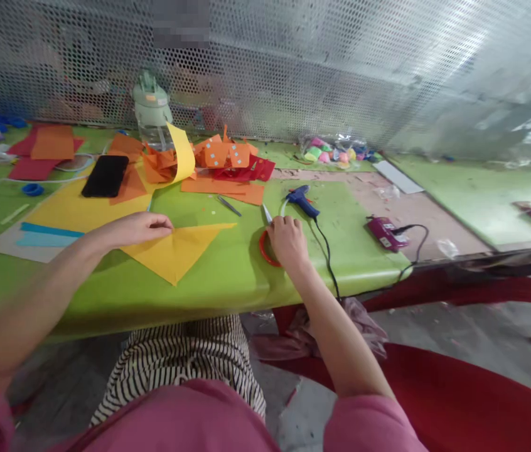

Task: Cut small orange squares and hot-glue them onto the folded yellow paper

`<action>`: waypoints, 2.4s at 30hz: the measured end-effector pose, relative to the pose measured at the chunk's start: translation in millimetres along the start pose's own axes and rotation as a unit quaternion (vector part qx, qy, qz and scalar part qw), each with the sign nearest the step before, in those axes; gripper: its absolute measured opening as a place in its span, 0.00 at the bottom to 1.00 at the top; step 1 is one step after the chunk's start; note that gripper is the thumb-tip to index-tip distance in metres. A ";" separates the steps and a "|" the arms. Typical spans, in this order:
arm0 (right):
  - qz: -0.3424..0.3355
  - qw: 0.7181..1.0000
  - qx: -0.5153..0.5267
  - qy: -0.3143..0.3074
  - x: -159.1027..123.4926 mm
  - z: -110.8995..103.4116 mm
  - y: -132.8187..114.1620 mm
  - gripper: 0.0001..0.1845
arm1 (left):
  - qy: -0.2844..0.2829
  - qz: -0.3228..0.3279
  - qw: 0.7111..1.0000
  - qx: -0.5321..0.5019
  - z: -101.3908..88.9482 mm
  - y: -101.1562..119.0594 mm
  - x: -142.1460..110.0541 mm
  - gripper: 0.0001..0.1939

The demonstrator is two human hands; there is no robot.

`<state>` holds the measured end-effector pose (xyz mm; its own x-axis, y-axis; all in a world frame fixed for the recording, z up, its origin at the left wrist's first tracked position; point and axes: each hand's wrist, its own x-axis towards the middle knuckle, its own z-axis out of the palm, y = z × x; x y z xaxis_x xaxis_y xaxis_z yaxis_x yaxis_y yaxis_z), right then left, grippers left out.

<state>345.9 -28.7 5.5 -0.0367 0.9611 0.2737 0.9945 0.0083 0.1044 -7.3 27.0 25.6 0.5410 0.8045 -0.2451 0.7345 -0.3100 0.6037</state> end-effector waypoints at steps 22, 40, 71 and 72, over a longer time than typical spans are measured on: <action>-0.395 0.892 0.215 -0.050 -8.6 -16.7 -83.1 0.35 | 0.081 0.192 0.949 0.237 43.0 7.1 -53.3 0.35; -0.376 0.875 0.294 0.078 -77.3 -21.6 -109.1 0.07 | 0.241 0.294 0.880 0.285 102.8 10.7 -114.0 0.11; -0.190 0.937 0.288 -0.059 -78.0 -30.2 -128.5 0.14 | 0.268 0.133 0.944 0.137 90.8 25.4 -81.9 0.08; -0.191 0.937 0.288 -0.058 -77.8 -29.9 -128.5 0.15 | 0.274 0.132 0.941 0.146 91.4 25.6 -81.4 0.08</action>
<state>218.0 -112.7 -0.6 -0.4238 0.8805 0.2123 0.8002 0.4738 -0.3676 4.9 -92.7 -8.4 0.4874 0.7951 0.3609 0.7282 -0.5982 0.3346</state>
